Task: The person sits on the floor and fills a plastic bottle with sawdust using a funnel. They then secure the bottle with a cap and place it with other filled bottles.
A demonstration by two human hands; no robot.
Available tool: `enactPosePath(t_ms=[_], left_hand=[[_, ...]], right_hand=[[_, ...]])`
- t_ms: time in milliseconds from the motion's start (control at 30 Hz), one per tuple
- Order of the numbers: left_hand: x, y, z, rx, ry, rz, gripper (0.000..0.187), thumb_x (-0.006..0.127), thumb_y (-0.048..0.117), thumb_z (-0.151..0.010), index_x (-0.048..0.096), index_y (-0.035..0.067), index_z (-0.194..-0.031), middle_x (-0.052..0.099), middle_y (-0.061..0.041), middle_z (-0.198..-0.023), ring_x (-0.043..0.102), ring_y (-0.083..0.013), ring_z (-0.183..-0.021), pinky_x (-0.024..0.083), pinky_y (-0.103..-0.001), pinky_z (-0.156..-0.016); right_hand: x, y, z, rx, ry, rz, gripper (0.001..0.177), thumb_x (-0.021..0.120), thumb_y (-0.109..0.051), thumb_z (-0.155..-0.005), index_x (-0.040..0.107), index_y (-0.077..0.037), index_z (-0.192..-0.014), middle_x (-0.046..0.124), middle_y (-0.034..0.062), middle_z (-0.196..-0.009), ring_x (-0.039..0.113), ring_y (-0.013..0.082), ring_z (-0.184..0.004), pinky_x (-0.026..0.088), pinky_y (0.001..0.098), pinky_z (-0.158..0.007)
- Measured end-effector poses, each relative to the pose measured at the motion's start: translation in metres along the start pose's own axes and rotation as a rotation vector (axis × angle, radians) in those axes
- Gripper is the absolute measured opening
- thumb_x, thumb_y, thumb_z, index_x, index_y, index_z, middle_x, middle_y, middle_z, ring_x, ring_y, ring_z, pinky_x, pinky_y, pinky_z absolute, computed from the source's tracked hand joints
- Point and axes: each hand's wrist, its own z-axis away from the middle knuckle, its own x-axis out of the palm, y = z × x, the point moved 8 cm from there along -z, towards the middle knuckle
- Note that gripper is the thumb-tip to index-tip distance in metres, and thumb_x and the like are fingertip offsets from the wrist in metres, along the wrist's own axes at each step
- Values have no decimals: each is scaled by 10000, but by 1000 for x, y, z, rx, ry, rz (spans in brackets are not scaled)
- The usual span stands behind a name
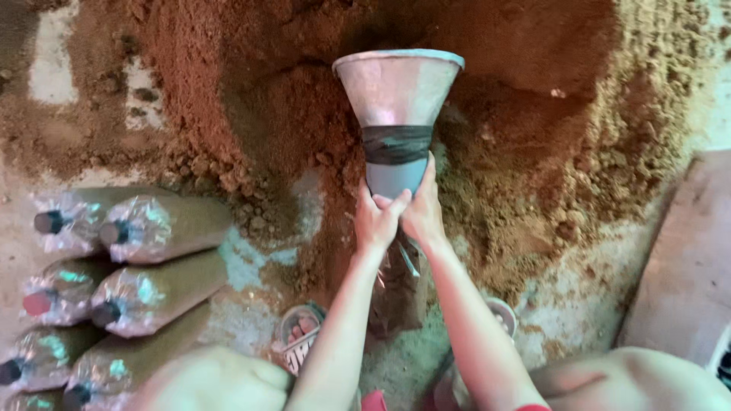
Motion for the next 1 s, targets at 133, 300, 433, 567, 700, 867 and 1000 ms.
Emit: enactPosePath(t_ms=[133, 300, 433, 567, 700, 867, 1000], left_hand=[[5, -12, -29, -46, 45, -24, 1163, 793, 595, -795, 281, 68, -1697, 388, -278, -1693, 383, -422, -1582, 289, -536, -1322], [-5, 19, -40, 44, 25, -37, 1166, 776, 612, -813, 269, 44, -1695, 354, -314, -1700, 337, -440, -1603, 266, -545, -1337], [-8, 44, -34, 6, -81, 3, 1249, 783, 649, -787, 203, 78, -1734, 260, -282, -1758, 245, -408, -1644, 214, -535, -1354], [-10, 33, -27, -65, -104, 21, 1189, 748, 637, -830, 191, 142, -1755, 330, -274, -1734, 289, -384, -1633, 248, -530, -1343], [-25, 25, -11, -43, -54, 81, 1211, 798, 598, -807, 189, 149, -1752, 317, -248, -1747, 296, -373, -1627, 267, -536, -1330], [-54, 44, -5, 80, 21, 232, 1145, 777, 506, -861, 216, 28, -1736, 290, -306, -1744, 266, -441, -1626, 260, -567, -1321], [-57, 4, -34, 48, 71, 160, 1100, 771, 518, -886, 227, 101, -1746, 322, -248, -1751, 306, -383, -1624, 274, -528, -1334]], right_hand=[[2, 0, -17, 25, 22, 34, 1191, 776, -403, -855, -1, -256, -1746, 480, 342, -1495, 534, 567, -1395, 476, 654, -1129], [-2, -21, -34, -157, 95, -17, 1130, 778, -250, -920, 5, -163, -1740, 470, 429, -1459, 486, 643, -1403, 443, 698, -1151], [3, 6, -53, -108, 74, -160, 1110, 792, -432, -854, 162, -178, -1731, 516, 376, -1523, 528, 548, -1419, 460, 658, -1139], [12, 25, -51, -114, 92, -244, 1101, 895, -443, -776, 347, -136, -1679, 602, 329, -1458, 587, 527, -1375, 504, 646, -1076], [12, -5, -28, -162, 32, -171, 1169, 893, -411, -722, 295, -176, -1699, 532, 335, -1544, 520, 549, -1430, 474, 663, -1140], [31, -17, -40, -232, 17, -179, 1143, 888, -467, -730, 321, -190, -1684, 508, 313, -1578, 505, 529, -1454, 459, 658, -1178], [41, -25, -30, -138, -5, -92, 1180, 838, -480, -753, 213, -227, -1721, 445, 262, -1633, 482, 492, -1485, 424, 631, -1234]])
